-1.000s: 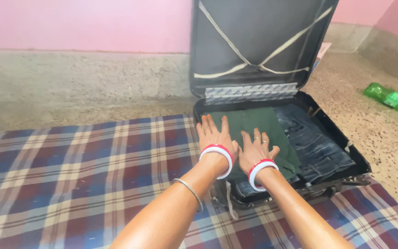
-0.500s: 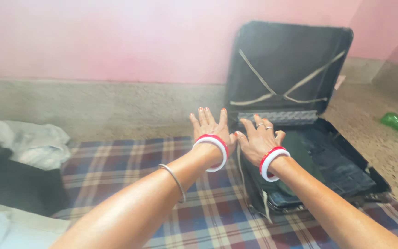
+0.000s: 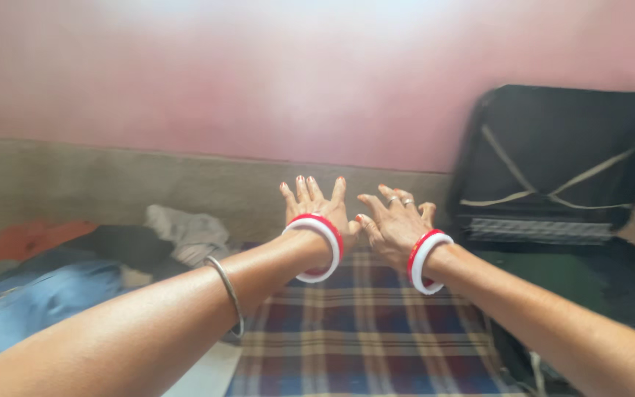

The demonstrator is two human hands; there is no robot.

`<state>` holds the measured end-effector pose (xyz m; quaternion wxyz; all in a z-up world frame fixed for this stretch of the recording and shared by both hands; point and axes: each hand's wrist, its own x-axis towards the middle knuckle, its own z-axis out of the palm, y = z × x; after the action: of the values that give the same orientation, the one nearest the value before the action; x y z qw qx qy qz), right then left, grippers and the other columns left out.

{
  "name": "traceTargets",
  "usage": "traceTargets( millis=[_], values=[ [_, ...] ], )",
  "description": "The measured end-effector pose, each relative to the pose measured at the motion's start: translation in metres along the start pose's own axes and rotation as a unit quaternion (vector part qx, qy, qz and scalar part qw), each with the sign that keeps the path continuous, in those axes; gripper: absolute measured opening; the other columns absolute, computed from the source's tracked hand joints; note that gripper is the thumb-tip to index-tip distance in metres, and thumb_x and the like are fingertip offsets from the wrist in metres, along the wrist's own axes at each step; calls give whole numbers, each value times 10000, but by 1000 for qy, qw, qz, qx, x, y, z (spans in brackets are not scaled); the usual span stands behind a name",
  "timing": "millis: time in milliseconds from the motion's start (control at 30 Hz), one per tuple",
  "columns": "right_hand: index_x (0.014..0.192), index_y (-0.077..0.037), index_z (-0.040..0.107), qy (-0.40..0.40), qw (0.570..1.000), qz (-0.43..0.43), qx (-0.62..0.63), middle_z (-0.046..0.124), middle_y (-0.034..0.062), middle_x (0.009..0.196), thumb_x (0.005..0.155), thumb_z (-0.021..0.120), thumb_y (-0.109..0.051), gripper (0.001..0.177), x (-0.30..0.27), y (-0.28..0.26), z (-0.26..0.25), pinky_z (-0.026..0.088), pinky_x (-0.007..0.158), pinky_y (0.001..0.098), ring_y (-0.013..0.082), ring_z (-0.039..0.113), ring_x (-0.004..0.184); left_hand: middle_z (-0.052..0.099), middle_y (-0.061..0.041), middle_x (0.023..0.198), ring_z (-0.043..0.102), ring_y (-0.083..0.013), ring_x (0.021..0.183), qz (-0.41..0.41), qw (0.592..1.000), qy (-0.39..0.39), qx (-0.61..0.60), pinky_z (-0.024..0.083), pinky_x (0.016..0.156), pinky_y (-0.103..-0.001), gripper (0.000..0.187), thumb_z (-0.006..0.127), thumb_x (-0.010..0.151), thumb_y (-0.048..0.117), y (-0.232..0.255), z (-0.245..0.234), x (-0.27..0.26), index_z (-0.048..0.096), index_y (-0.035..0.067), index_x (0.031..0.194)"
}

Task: The person folds a green shirt and places it into an open suitcase. The person then folds a pair of blue jeans on the bed.

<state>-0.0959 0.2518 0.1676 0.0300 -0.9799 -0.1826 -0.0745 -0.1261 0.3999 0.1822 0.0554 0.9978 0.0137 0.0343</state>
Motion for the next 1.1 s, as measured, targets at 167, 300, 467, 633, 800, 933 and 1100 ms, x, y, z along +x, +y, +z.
traceTargets(
  millis=[167, 300, 467, 633, 800, 933, 1100],
  values=[
    [1523, -276, 367, -25, 997, -73, -23, 219, 149, 1646, 1022, 383, -473, 538, 14, -80, 3, 189, 1115, 690, 352, 146, 1538, 126, -344, 1634, 41, -484, 1550, -38, 999, -10, -11, -5, 1214, -657, 928, 559, 923, 600, -81, -14, -21, 121, 198, 1636],
    [1522, -275, 367, -25, 994, -103, -18, 231, 137, 1647, 1014, 404, -468, 544, 28, -149, 13, 185, 1123, 701, 348, 154, 1541, 119, -322, 1646, 35, -476, 1554, -75, 997, -26, 3, -9, 1216, -663, 926, 575, 908, 609, -142, -22, -36, 133, 241, 1634],
    [1522, -286, 368, -42, 990, -130, 35, 236, 149, 1642, 1012, 402, -461, 540, 29, -216, 45, 199, 1119, 700, 362, 168, 1534, 110, -306, 1658, 20, -482, 1561, -122, 990, -68, 0, -25, 1217, -678, 969, 601, 882, 642, -213, -15, -60, 134, 256, 1637],
    [1513, -319, 382, -58, 984, -137, 96, 255, 145, 1643, 1008, 408, -451, 522, 26, -280, 78, 201, 1128, 711, 372, 178, 1538, 89, -286, 1669, 6, -502, 1553, -147, 986, -78, 10, -28, 1191, -711, 958, 633, 864, 600, -275, 6, -78, 142, 314, 1636],
    [1518, -382, 371, -86, 968, -147, 186, 233, 163, 1650, 1006, 430, -437, 518, 28, -343, 108, 186, 1126, 739, 397, 165, 1539, 79, -244, 1692, -9, -482, 1565, -207, 975, -84, 14, -39, 1196, -710, 933, 679, 840, 592, -335, 23, -97, 195, 409, 1616],
    [1531, -442, 360, -99, 960, -136, 224, 255, 152, 1659, 1017, 428, -439, 519, 32, -391, 141, 159, 1164, 740, 411, 202, 1530, 74, -204, 1705, 0, -470, 1568, -246, 963, -103, 34, -34, 1186, -727, 964, 697, 825, 613, -380, 36, -108, 175, 440, 1616],
    [1593, -384, 258, -187, 930, -189, 255, 137, 156, 1706, 775, 665, -449, 916, 33, -443, 189, 171, 1125, 757, 424, 97, 1561, 49, -98, 1730, 14, -479, 1565, -277, 950, -140, 32, -11, 1171, -762, 946, 674, 839, 455, -433, 62, -111, 145, 503, 1622]
  ],
)
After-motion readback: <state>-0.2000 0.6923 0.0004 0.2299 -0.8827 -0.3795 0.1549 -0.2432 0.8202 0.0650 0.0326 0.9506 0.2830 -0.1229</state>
